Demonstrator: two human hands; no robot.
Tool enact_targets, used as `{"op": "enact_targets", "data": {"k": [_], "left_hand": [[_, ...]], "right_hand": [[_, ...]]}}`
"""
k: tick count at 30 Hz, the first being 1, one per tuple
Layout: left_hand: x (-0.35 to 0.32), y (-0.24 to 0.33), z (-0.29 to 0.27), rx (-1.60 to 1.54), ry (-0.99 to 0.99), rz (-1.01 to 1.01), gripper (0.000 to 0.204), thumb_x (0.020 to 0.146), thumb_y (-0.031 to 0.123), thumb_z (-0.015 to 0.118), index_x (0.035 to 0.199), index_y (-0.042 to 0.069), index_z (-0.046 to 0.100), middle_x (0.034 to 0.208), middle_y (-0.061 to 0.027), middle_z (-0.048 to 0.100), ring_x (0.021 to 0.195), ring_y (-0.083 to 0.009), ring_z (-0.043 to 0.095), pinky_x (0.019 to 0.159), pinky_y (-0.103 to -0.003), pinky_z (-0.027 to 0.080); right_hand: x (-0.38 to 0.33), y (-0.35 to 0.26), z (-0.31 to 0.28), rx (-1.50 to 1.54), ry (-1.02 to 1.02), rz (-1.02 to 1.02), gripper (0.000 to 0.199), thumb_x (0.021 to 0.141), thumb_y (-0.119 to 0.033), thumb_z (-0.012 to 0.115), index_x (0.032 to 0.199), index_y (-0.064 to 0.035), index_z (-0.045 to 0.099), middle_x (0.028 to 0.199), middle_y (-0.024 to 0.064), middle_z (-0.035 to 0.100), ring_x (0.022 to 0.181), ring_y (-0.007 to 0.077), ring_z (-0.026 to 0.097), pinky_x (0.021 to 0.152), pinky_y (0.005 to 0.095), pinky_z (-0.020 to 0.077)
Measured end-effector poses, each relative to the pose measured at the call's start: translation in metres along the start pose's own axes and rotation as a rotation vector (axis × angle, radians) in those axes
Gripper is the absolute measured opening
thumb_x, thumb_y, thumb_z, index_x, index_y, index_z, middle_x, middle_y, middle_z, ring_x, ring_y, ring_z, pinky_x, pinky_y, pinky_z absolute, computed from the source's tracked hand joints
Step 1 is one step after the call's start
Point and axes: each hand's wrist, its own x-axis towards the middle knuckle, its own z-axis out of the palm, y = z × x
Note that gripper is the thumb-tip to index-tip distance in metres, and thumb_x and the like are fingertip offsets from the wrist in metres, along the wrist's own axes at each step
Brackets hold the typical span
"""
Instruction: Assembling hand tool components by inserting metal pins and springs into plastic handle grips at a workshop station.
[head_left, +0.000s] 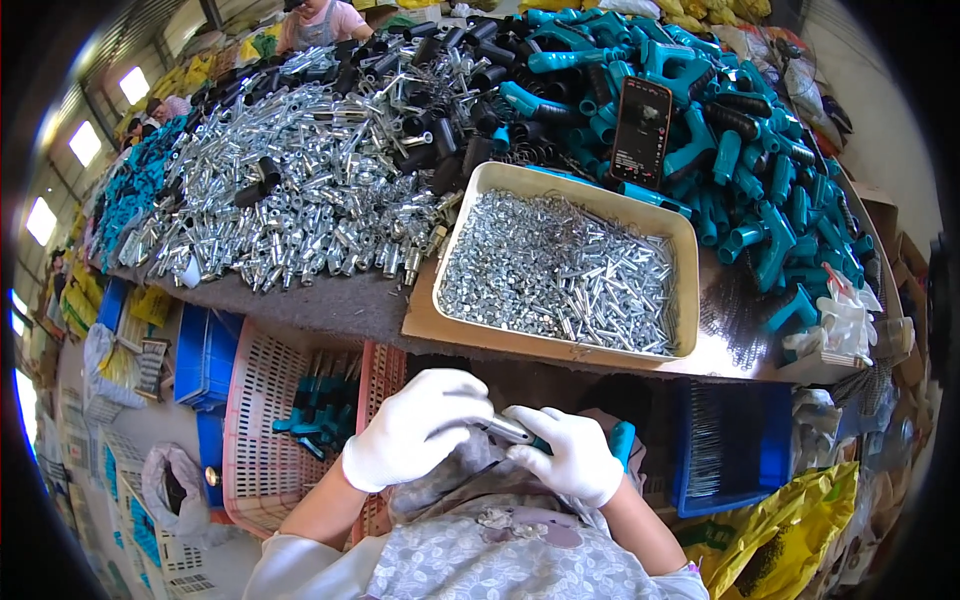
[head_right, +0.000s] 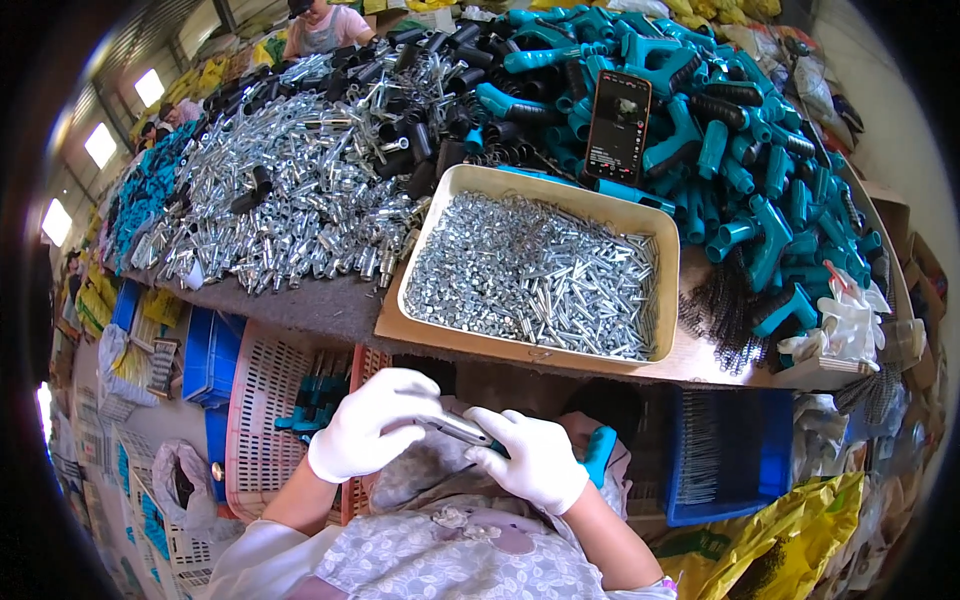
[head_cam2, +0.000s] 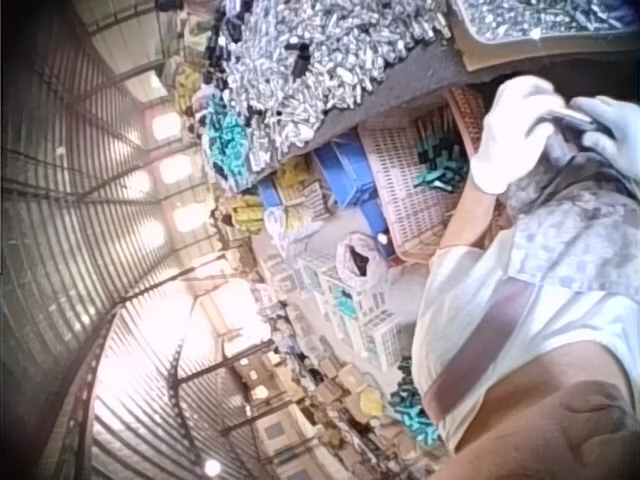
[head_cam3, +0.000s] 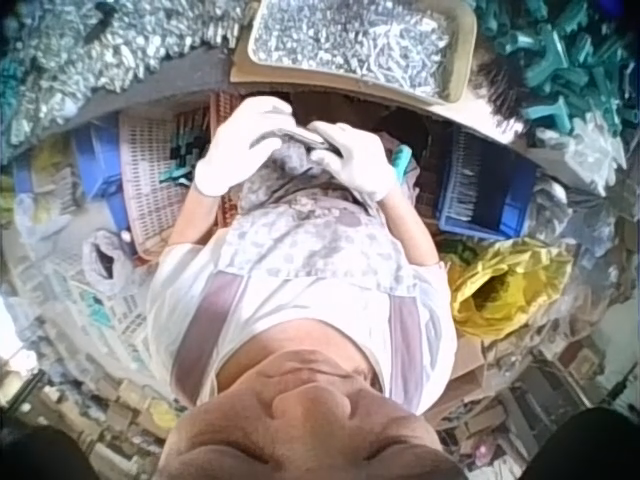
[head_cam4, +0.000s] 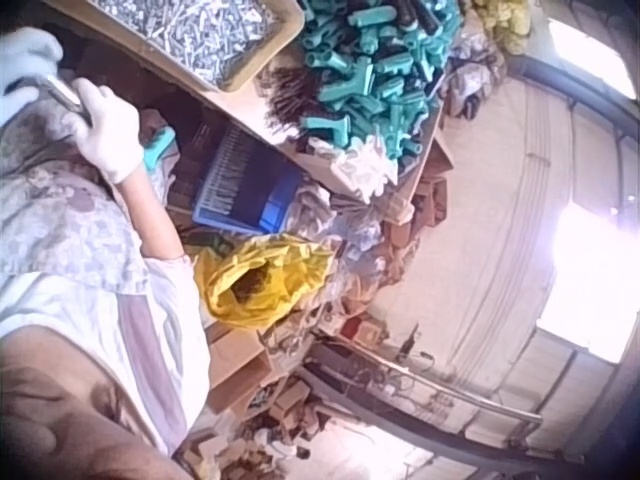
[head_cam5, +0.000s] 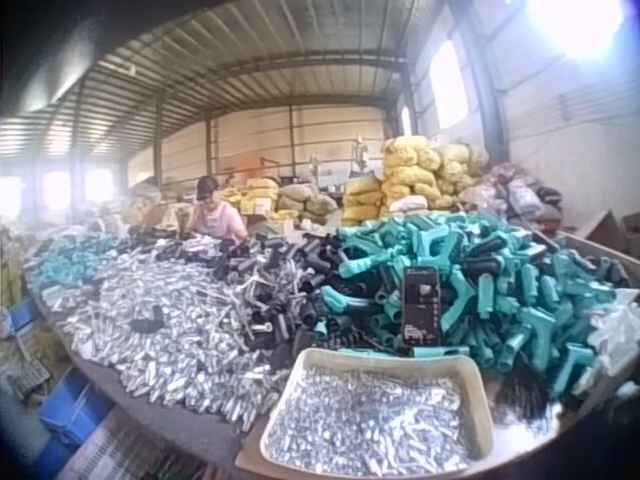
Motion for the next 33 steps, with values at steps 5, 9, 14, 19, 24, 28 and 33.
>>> {"op": "enact_targets", "data": {"k": [5,9,14,19,24,28,33], "left_hand": [[-0.006,-0.007,-0.006,-0.256,-0.005,-0.461,0.041,0.088,0.023,0.076,0.120,0.002,0.063,0.095,-0.0099,0.068,0.083,-0.0171,0.068,0.073,-0.031,0.053],[-0.004,-0.006,-0.005,0.009,-0.051,0.065,0.023,0.083,0.007,0.071,0.106,0.007,0.070,0.110,-0.0127,0.065,0.095,-0.0280,0.065,0.085,-0.036,0.053],[-0.010,0.002,-0.012,-0.408,0.053,-0.670,0.027,0.086,0.012,0.075,0.109,0.002,0.068,0.094,-0.0087,0.066,0.080,-0.0132,0.063,0.074,-0.028,0.053],[-0.009,0.000,-0.007,0.083,0.076,0.068,0.026,0.062,-0.007,0.061,0.077,0.009,0.074,0.108,-0.0118,0.066,0.104,-0.0303,0.060,0.088,-0.039,0.050],[-0.012,0.001,-0.003,-0.376,0.042,-0.602,0.026,0.086,0.013,0.075,0.110,0.004,0.069,0.090,-0.0087,0.068,0.075,-0.0142,0.065,0.072,-0.029,0.052],[-0.004,-0.001,0.007,-0.074,-0.007,-0.004,0.018,0.080,0.003,0.068,0.097,0.008,0.072,0.103,-0.0110,0.067,0.096,-0.0297,0.064,0.084,-0.036,0.053],[-0.009,0.008,0.006,-0.273,0.046,-0.496,0.038,0.082,0.007,0.075,0.118,0.004,0.064,0.105,-0.0141,0.064,0.090,-0.0264,0.067,0.080,-0.037,0.055]], "right_hand": [[0.004,-0.004,-0.004,-0.024,-0.014,0.014,0.045,0.085,-0.030,0.070,0.126,-0.0121,0.061,0.086,0.0139,0.064,0.076,0.0343,0.066,0.067,0.0420,0.0533],[0.001,-0.003,-0.004,-0.009,-0.038,0.002,0.044,0.085,-0.030,0.070,0.124,-0.0118,0.062,0.086,0.0143,0.064,0.076,0.0347,0.067,0.067,0.0422,0.0535],[0.004,-0.007,-0.010,-0.047,-0.064,0.041,0.045,0.085,-0.031,0.070,0.124,-0.0116,0.062,0.088,0.0145,0.065,0.077,0.0347,0.067,0.068,0.0419,0.0537],[0.001,0.000,-0.010,0.050,-0.022,-0.001,0.044,0.086,-0.033,0.070,0.124,-0.0120,0.063,0.089,0.0149,0.066,0.078,0.0343,0.068,0.067,0.0412,0.0537],[0.003,-0.003,-0.012,-0.069,-0.065,0.009,0.044,0.086,-0.034,0.069,0.123,-0.0117,0.063,0.087,0.0139,0.066,0.076,0.0341,0.067,0.066,0.0417,0.0533],[0.002,-0.003,-0.012,-0.058,-0.078,-0.008,0.044,0.085,-0.033,0.070,0.123,-0.0117,0.063,0.086,0.0136,0.065,0.076,0.0339,0.067,0.065,0.0415,0.0532],[0.000,-0.004,-0.015,-0.063,-0.082,0.019,0.043,0.085,-0.033,0.070,0.123,-0.0130,0.064,0.085,0.0133,0.065,0.075,0.0338,0.067,0.066,0.0407,0.0535]]}}
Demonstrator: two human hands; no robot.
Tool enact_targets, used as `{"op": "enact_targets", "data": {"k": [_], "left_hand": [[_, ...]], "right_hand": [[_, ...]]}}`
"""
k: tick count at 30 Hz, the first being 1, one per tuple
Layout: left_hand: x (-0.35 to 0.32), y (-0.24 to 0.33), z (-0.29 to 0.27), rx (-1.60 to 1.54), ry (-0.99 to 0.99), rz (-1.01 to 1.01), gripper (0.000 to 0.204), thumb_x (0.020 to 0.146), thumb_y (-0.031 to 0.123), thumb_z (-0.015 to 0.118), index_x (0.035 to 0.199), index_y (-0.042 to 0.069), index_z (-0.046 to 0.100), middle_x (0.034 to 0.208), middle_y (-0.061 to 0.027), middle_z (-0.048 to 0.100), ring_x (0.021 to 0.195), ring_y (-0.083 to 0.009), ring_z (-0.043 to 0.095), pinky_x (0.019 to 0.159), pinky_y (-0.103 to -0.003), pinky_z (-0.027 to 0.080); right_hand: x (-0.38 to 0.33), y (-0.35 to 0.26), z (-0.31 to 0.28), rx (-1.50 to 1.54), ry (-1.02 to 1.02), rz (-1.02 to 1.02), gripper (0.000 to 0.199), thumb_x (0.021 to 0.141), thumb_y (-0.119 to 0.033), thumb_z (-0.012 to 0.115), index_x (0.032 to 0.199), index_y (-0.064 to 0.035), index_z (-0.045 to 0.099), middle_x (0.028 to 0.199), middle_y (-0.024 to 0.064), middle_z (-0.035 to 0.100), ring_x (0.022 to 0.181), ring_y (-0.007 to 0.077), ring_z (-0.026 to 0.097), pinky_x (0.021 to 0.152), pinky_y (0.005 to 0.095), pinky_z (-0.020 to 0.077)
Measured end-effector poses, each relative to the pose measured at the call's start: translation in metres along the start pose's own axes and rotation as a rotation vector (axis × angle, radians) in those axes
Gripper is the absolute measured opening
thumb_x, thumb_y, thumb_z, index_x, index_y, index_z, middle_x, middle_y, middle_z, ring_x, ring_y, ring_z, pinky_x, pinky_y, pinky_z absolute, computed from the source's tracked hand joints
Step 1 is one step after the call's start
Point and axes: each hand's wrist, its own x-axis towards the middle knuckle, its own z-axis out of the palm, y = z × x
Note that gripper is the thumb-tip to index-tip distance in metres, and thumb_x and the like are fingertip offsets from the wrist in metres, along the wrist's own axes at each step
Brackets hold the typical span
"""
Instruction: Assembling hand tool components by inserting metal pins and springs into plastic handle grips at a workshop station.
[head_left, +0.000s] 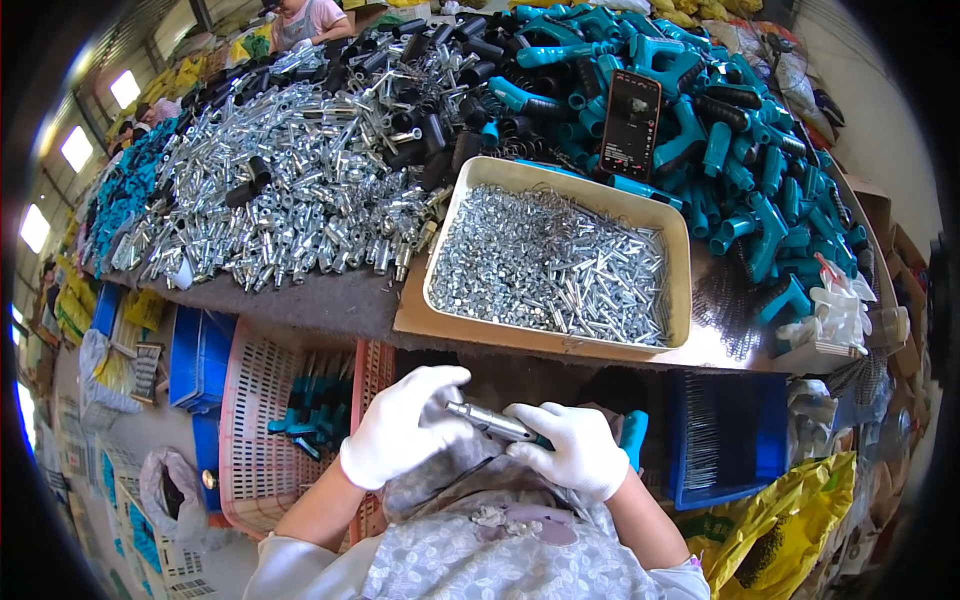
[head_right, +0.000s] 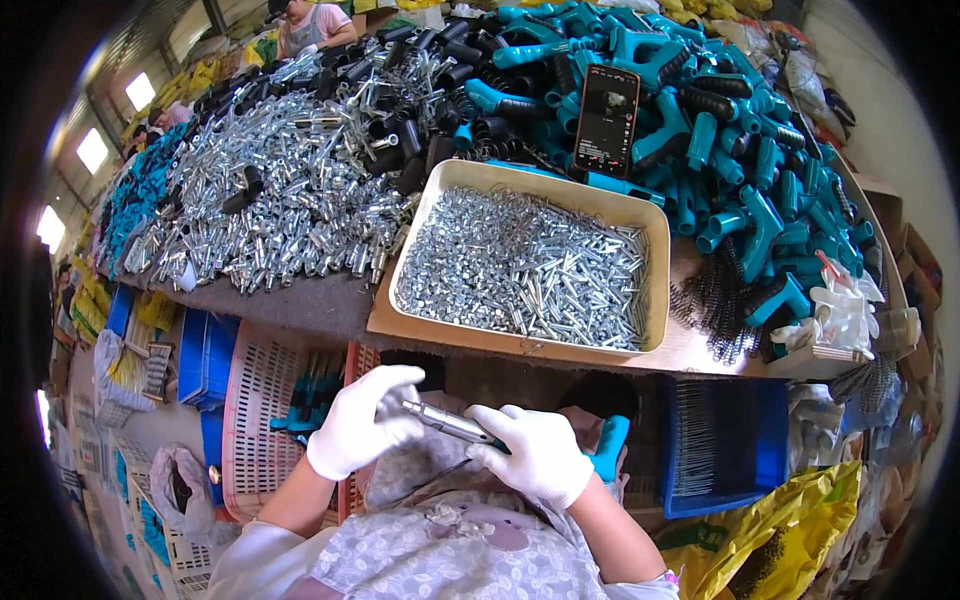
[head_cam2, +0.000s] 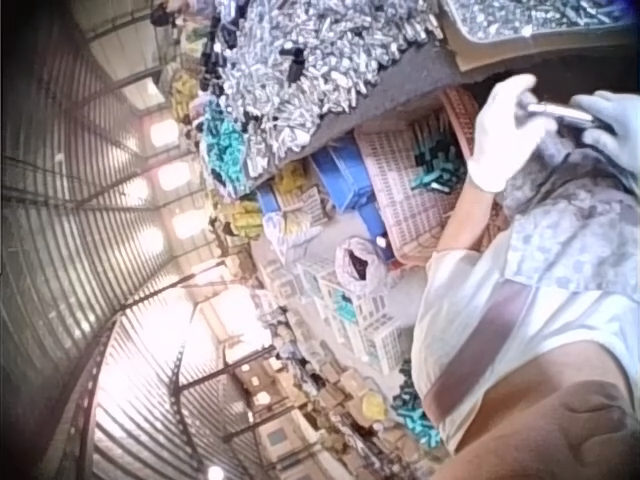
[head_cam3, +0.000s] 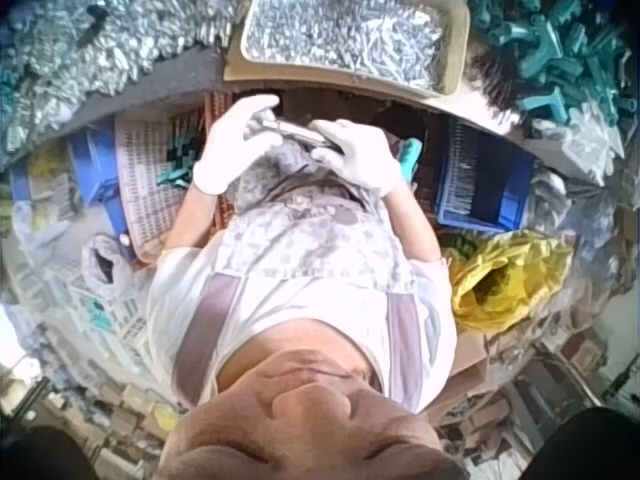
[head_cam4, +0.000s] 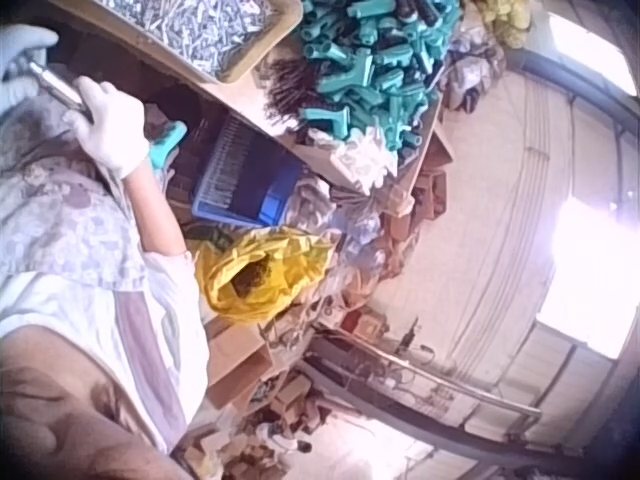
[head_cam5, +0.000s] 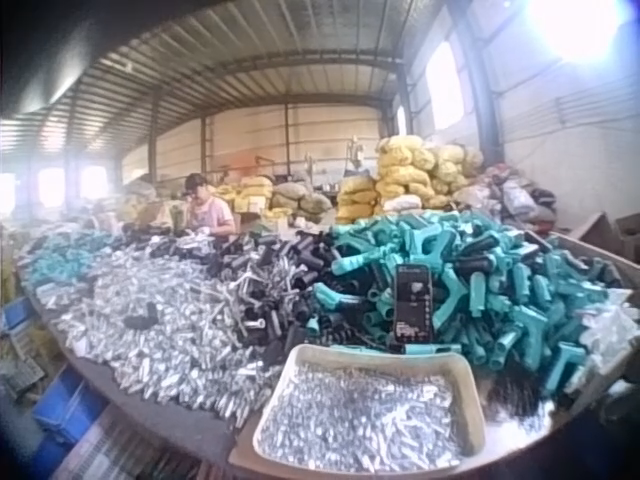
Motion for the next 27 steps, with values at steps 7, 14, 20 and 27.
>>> {"op": "enact_targets", "data": {"k": [7,14,20,27], "left_hand": [[0.002,-0.002,-0.002,0.250,0.050,0.559,0.016,0.080,-0.004,0.067,0.092,0.007,0.071,0.108,-0.0113,0.066,0.099,-0.0303,0.063,0.085,-0.038,0.052],[0.005,0.000,0.000,0.201,-0.064,0.564,0.013,0.074,-0.001,0.071,0.083,0.009,0.074,0.109,-0.0096,0.065,0.095,-0.0236,0.062,0.077,-0.033,0.052],[0.006,-0.030,0.010,-0.011,-0.038,0.325,0.044,0.080,0.004,0.071,0.123,0.003,0.062,0.129,-0.0199,0.059,0.120,-0.0363,0.056,0.103,-0.043,0.045],[0.001,-0.068,0.000,0.028,-0.802,-0.247,0.085,0.079,0.030,0.081,0.147,0.002,0.038,0.142,-0.0210,0.049,0.130,-0.0302,0.050,0.106,-0.037,0.042]], "right_hand": [[-0.001,-0.001,0.000,0.041,-0.002,-0.018,0.042,0.085,-0.034,0.071,0.121,-0.0133,0.064,0.085,0.0128,0.065,0.075,0.0335,0.067,0.066,0.0405,0.0534],[0.001,0.001,-0.003,0.105,-0.011,-0.029,0.042,0.085,-0.032,0.072,0.121,-0.0118,0.065,0.088,0.0140,0.066,0.079,0.0348,0.067,0.068,0.0411,0.0535],[-0.013,0.003,0.017,1.100,0.334,0.172,0.051,0.084,-0.042,0.075,0.113,-0.0024,0.061,0.087,0.0071,0.063,0.080,0.0213,0.063,0.081,0.0373,0.0520],[0.003,0.057,0.076,2.088,0.719,0.478,0.019,0.095,-0.023,0.065,0.105,-0.0085,0.058,0.101,0.0081,0.060,0.091,0.0254,0.057,0.095,0.0484,0.0455]]}}
